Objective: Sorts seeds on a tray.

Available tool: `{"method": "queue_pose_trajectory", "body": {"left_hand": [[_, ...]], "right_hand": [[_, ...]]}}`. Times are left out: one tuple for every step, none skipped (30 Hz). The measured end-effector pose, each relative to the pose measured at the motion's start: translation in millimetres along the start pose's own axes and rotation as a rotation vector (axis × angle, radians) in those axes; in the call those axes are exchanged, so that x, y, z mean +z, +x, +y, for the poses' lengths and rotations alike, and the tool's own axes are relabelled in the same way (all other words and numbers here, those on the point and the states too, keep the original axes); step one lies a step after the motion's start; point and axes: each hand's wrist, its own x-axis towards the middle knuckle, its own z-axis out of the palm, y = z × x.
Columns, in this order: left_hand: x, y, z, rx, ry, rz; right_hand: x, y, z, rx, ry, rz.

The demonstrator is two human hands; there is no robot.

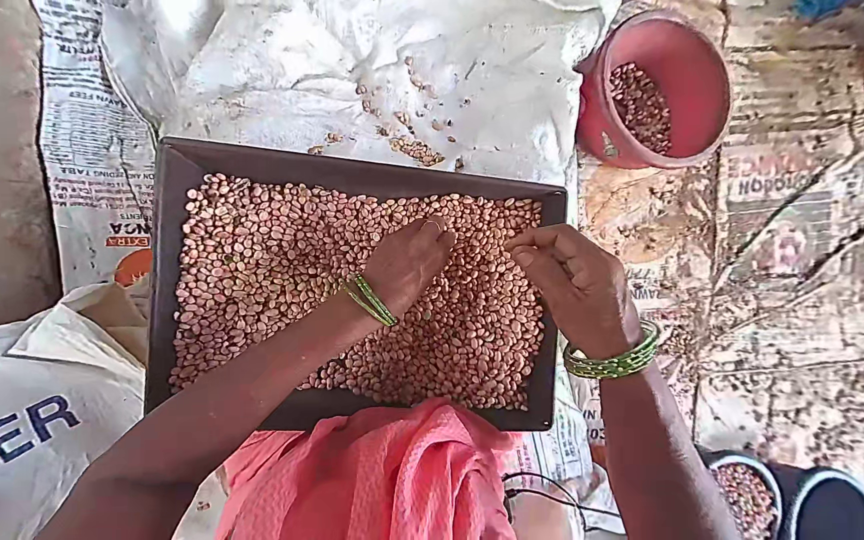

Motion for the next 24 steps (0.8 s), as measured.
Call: {"method": "queue_pose_trajectory", "body": {"left_hand": [[-1.9,2.5,-0.8,-0.020,-0.013,-0.028],[-3.6,4.5,-3.7,-0.038,-0.031,-0.054],[-5.9,5.0,-7.5,-0.057,-0.061,-0.074],[-8.5,3.9,-11.8,-0.081,-0.093,-0.085],[-8.8,0.6,-18.7,-0.084,-0.125,-0.056],[-9.8,-3.8,-25.3,-0.087,-0.166,-0.016],[-13.7,-8.7,-29.5,-0.115,-0.222,0.005],[-18.6,-13.8,-31.5,-0.160,-0.304,0.021],[-20.7,-19.8,-32.8,-0.212,-0.422,0.056],[-21.4,-25.9,-31.3,-0.287,-0.610,0.086],[-21.4,-31.5,-25.9,-0.365,-0.872,0.101],[-20.8,-36.1,-17.5,-0.444,-1.165,0.115],[-20.0,-39.9,-7.0,-0.523,-1.414,0.131],[-19.2,-43.0,3.5,-0.597,-1.591,0.139],[-18.0,-45.8,11.4,-0.642,-1.720,0.139],[-16.0,-49.0,16.7,-0.651,-1.814,0.142],[-13.6,-52.4,20.2,-0.649,-1.877,0.160],[-11.8,-55.7,23.2,-0.662,-1.916,0.193],[-10.6,-59.1,25.2,-0.689,-1.940,0.229],[-9.5,-62.9,25.9,-0.715,-1.951,0.256],[-8.5,-67.4,25.9,-0.742,-1.957,0.282],[-7.4,-72.3,25.5,-0.768,-1.957,0.311],[-6.2,-78.0,24.7,-0.779,-1.962,0.336],[-5.6,-83.6,23.8,-0.788,-1.959,0.360]], "right_hand": [[-2.2,-1.4,1.3,-0.002,0.000,0.002],[-3.8,-2.9,3.3,-0.004,0.001,0.008],[-5.1,-4.5,6.1,-0.007,0.001,0.015],[-5.9,-5.8,8.4,-0.008,-0.001,0.025],[-6.7,-7.2,9.9,-0.004,-0.003,0.028],[-7.7,-8.3,10.4,0.003,-0.004,0.027],[-8.1,-9.0,11.6,0.008,0.000,0.026],[-7.7,-9.5,13.7,0.015,0.008,0.022],[-6.3,-9.7,14.9,0.016,0.016,0.020],[-4.4,-9.4,13.1,0.007,0.021,0.013],[-2.7,-8.1,7.3,-0.012,0.023,-0.009],[-0.6,-6.0,-1.3,-0.043,0.037,-0.040],[2.0,-3.7,-10.2,-0.080,0.066,-0.075],[4.3,-1.3,-18.4,-0.118,0.099,-0.108],[6.2,1.3,-24.7,-0.148,0.118,-0.121],[6.4,3.9,-26.8,-0.162,0.092,-0.118],[5.1,6.6,-23.8,-0.168,0.030,-0.108],[3.1,8.7,-17.3,-0.154,-0.062,-0.103],[2.8,9.4,-9.9,-0.126,-0.171,-0.104],[5.3,9.4,-3.1,-0.091,-0.268,-0.117],[9.6,8.8,2.0,-0.052,-0.355,-0.150],[15.1,7.9,5.0,-0.010,-0.433,-0.195],[21.8,7.2,6.6,0.018,-0.508,-0.224],[28.1,7.0,7.7,0.036,-0.581,-0.237]]}}
